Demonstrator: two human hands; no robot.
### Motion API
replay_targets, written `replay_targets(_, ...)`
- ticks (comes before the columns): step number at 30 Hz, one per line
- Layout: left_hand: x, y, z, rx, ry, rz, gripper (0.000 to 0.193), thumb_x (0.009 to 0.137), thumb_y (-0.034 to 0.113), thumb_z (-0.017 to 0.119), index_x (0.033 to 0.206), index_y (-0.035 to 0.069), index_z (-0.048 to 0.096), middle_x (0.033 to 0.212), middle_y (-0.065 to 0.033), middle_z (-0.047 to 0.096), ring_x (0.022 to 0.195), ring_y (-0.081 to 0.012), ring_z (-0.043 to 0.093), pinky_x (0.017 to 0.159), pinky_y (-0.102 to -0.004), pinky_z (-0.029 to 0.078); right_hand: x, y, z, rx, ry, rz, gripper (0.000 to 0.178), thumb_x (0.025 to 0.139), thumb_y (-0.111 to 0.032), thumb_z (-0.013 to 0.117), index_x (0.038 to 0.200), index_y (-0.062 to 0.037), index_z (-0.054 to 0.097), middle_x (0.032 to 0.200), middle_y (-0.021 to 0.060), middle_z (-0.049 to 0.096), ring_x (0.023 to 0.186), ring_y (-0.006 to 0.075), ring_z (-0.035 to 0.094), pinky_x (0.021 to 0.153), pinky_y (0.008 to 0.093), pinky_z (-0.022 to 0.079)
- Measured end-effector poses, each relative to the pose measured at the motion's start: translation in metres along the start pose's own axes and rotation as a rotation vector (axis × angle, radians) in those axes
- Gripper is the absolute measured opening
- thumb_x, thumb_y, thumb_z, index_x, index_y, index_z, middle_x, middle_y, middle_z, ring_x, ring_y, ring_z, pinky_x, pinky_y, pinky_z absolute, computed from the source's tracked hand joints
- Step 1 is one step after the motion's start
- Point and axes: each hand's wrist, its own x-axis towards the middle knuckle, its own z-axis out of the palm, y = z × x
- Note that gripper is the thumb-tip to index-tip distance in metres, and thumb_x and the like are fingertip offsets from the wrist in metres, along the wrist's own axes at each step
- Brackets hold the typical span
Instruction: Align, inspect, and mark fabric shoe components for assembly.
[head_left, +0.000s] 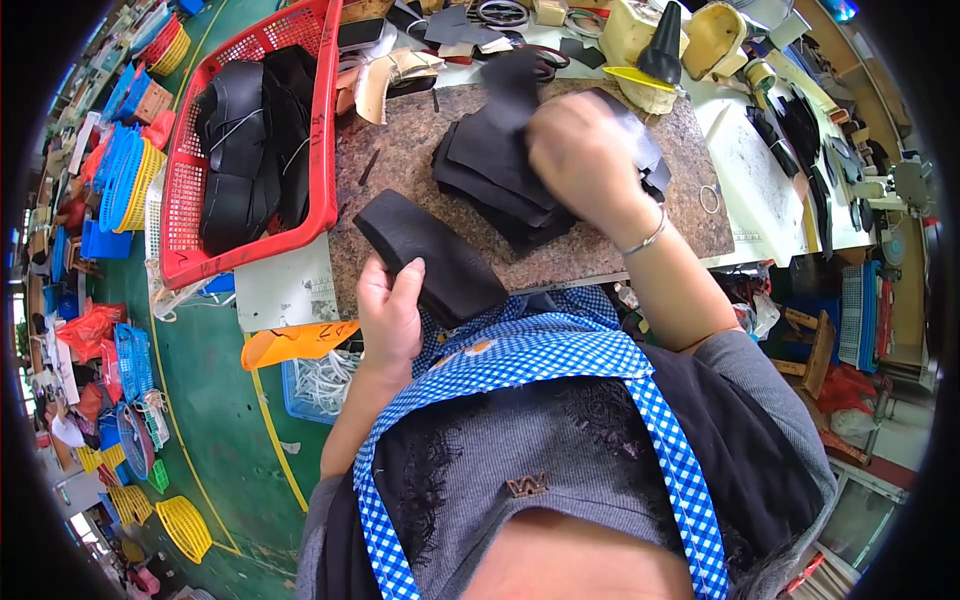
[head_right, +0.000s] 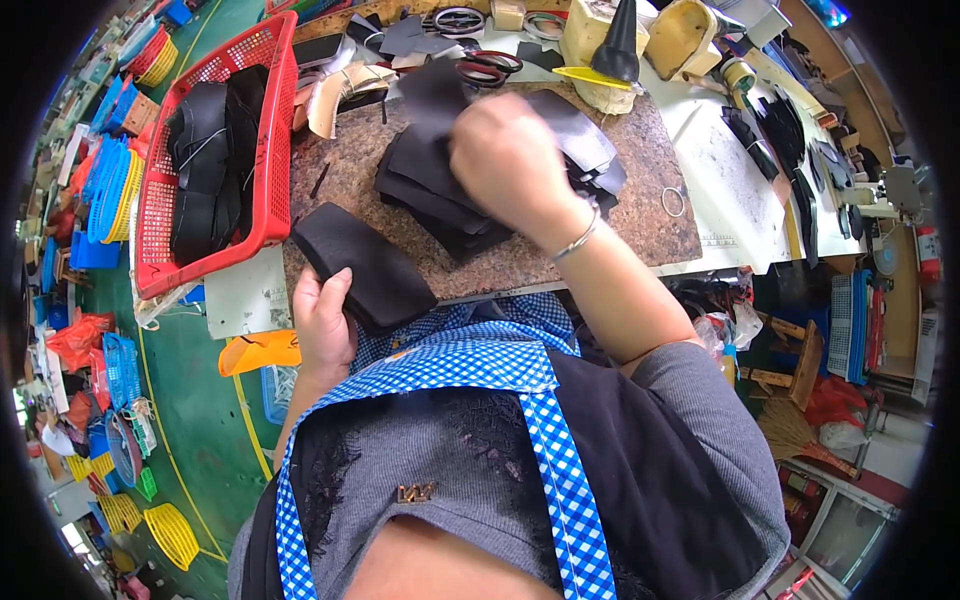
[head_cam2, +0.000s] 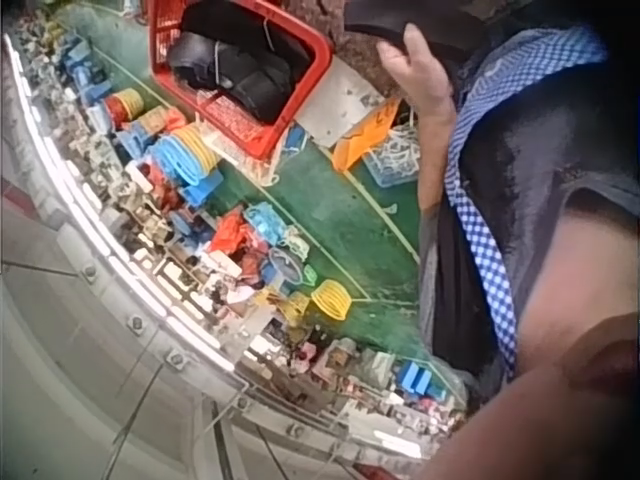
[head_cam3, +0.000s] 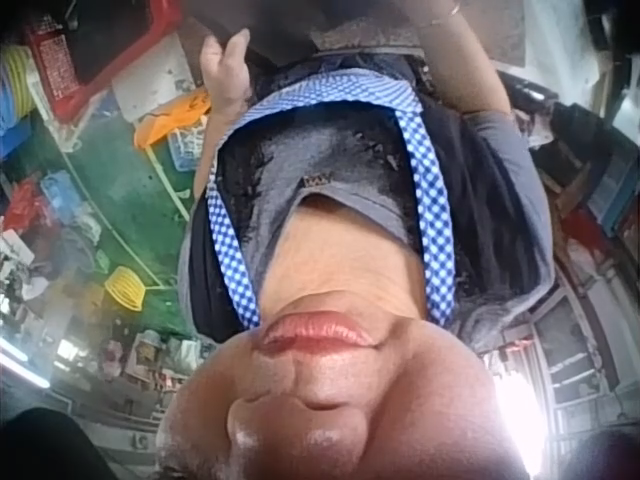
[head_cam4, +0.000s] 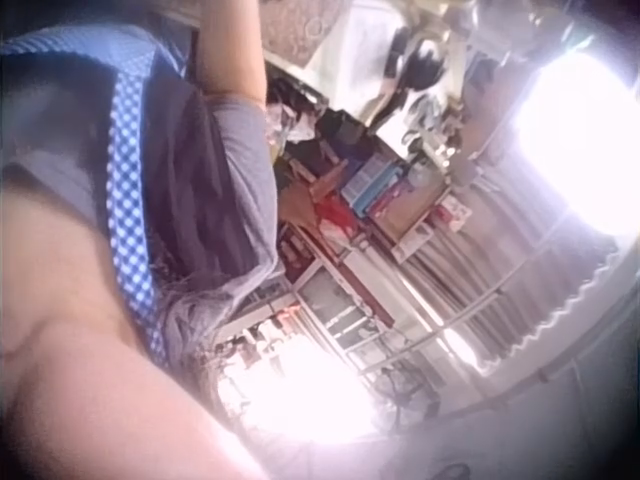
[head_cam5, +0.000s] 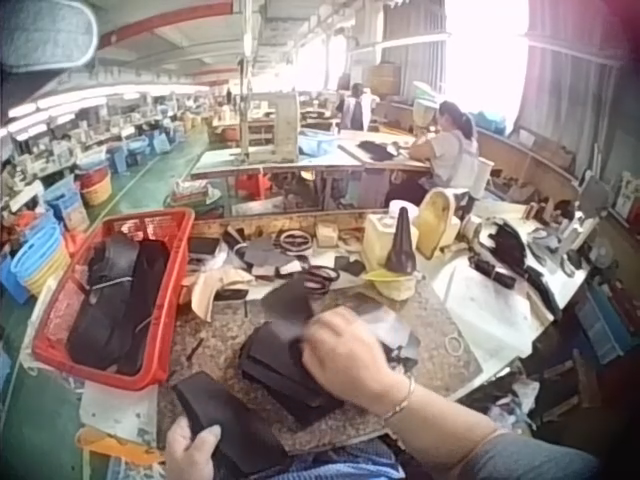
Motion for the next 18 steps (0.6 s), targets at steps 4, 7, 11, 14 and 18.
replay_targets(4, -0.001, -0.002, 0.013, 0.102, -0.075, -0.023, 0.025, 0.095, 0.005, 0.057, 0.12, -0.001, 0.056, 0.113, -0.0063, 0.061, 0.101, -0.0109, 0.057, 0.093, -0.0259, 0.045, -0.021, -0.062, 0.008, 0.728, -0.253, 0.017, 0.026, 0.07, -0.005, 0.077, 0.094, -0.0025, 0.067, 0.096, 0.012, 0.065, 0.086, 0.0301, 0.064, 0.075, 0.0375, 0.054)
replay_targets(7, -0.003, 0.0, 0.017, 0.16, -0.105, 0.018, 0.02, 0.097, 0.009, 0.059, 0.115, 0.0, 0.057, 0.098, -0.0016, 0.061, 0.083, -0.0043, 0.054, 0.076, -0.0203, 0.045, -0.032, -0.079, 0.014, 0.741, -0.222, 0.114, 0.02, 0.07, -0.002, 0.074, 0.088, -0.0029, 0.068, 0.087, 0.0099, 0.065, 0.076, 0.0284, 0.065, 0.066, 0.035, 0.055)
replay_targets(11, -0.005, 0.002, 0.014, 0.187, -0.112, 0.034, 0.016, 0.094, 0.005, 0.058, 0.11, 0.001, 0.058, 0.087, 0.0034, 0.058, 0.07, -0.0003, 0.046, 0.063, -0.0174, 0.04, -0.028, -0.076, 0.017, 0.75, -0.124, 0.274, 0.01, 0.073, -0.001, 0.07, 0.083, -0.0014, 0.067, 0.079, 0.0047, 0.064, 0.068, 0.0154, 0.063, 0.059, 0.0275, 0.051)
replay_targets(14, -0.006, 0.005, 0.007, 0.115, -0.085, 0.083, 0.022, 0.091, 0.001, 0.056, 0.113, -0.001, 0.059, 0.094, 0.0003, 0.061, 0.077, -0.003, 0.051, 0.07, -0.0195, 0.044, -0.016, -0.042, 0.018, 1.013, -0.111, 0.916, 0.009, 0.078, -0.007, 0.068, 0.082, 0.0007, 0.069, 0.074, 0.0017, 0.067, 0.065, 0.01, 0.062, 0.06, 0.0247, 0.05)
replay_targets(18, -0.007, 0.012, 0.002, -0.018, 0.009, -0.003, 0.031, 0.09, 0.005, 0.051, 0.119, -0.004, 0.058, 0.113, -0.0108, 0.065, 0.099, -0.0177, 0.062, 0.094, -0.0312, 0.047, 0.003, 0.005, -0.002, 0.633, 0.341, 0.838, 0.008, 0.079, 0.0, 0.066, 0.086, -0.0008, 0.068, 0.072, 0.0013, 0.065, 0.06, 0.0123, 0.06, 0.056, 0.026, 0.049)
